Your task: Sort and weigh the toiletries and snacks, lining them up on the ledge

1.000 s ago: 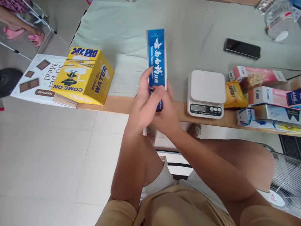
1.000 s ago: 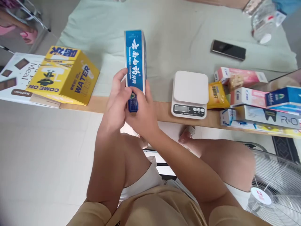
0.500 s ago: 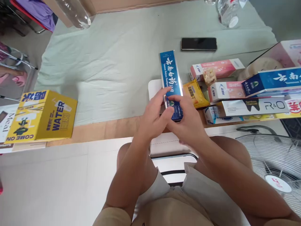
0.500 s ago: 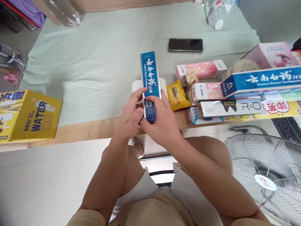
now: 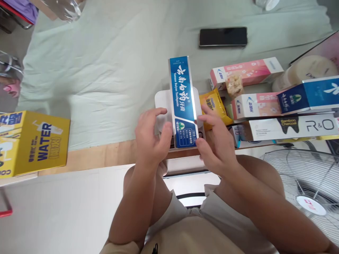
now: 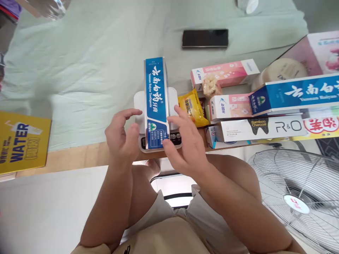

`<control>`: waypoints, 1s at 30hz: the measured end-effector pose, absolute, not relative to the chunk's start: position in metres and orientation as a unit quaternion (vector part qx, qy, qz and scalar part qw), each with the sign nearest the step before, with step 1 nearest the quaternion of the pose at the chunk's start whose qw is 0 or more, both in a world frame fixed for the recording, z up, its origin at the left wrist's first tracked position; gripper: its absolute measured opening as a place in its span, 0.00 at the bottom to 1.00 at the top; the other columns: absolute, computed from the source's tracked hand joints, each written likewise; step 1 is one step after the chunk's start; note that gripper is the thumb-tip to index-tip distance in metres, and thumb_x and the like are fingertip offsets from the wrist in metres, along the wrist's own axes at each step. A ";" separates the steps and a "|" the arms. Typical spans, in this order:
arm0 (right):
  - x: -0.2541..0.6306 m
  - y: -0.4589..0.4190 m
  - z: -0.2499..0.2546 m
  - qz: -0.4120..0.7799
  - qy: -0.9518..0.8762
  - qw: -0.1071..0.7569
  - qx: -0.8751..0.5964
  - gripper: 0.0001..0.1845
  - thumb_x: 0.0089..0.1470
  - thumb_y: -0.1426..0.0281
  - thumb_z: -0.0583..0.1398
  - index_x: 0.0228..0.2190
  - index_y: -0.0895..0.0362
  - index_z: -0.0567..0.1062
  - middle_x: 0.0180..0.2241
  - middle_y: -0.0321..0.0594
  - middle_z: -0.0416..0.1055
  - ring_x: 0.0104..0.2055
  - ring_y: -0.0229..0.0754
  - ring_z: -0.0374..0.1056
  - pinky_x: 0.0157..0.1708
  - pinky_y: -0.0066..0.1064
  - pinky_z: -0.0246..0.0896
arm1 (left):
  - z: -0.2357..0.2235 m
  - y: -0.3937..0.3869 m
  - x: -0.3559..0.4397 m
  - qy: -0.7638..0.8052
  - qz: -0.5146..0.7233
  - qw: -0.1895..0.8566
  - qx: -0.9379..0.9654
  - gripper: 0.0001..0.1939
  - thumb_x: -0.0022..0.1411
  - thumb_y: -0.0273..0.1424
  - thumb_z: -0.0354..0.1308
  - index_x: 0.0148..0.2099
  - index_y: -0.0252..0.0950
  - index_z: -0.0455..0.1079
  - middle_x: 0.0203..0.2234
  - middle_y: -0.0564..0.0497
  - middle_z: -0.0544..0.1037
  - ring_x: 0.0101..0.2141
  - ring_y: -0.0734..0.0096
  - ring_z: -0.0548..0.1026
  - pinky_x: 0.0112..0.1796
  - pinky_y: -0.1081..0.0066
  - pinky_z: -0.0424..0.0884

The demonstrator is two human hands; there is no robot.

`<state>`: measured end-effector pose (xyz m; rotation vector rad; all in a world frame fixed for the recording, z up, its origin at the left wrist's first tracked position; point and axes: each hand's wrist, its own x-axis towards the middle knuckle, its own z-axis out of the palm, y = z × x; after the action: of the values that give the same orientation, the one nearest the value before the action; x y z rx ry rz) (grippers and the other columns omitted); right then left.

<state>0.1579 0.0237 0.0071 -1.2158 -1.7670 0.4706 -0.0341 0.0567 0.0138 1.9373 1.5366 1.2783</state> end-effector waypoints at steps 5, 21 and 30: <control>0.153 0.020 0.004 0.243 -0.715 0.395 -0.524 0.26 0.69 0.58 0.54 0.64 0.51 0.66 0.67 0.49 0.69 0.75 0.56 0.60 0.73 0.60 0.56 | 0.018 0.050 -0.022 0.542 0.437 0.149 0.702 0.13 0.70 0.37 0.58 0.51 0.38 0.77 0.43 0.46 0.86 0.42 0.60 0.83 0.45 0.62 0.80; 0.160 0.012 0.006 0.303 -0.724 0.477 -0.396 0.34 0.69 0.52 0.52 0.68 0.55 0.61 0.75 0.57 0.54 0.81 0.53 0.46 0.77 0.55 0.49 | 0.023 0.034 -0.010 0.453 0.546 0.309 0.634 0.25 0.70 0.41 0.64 0.67 0.51 0.73 0.61 0.49 0.79 0.61 0.56 0.78 0.62 0.60 0.76; 0.166 0.020 0.004 0.275 -0.723 0.503 -0.385 0.32 0.69 0.54 0.52 0.67 0.56 0.64 0.72 0.56 0.61 0.77 0.54 0.57 0.73 0.56 0.57 | 0.044 0.060 0.000 0.496 0.641 0.451 0.374 0.14 0.50 0.39 0.77 0.40 0.45 0.86 0.37 0.54 0.87 0.37 0.64 0.84 0.41 0.66 0.84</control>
<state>0.1656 0.0204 0.0039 -0.9310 -1.7465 0.6649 0.0005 0.0595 0.0444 0.9250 1.2247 1.5839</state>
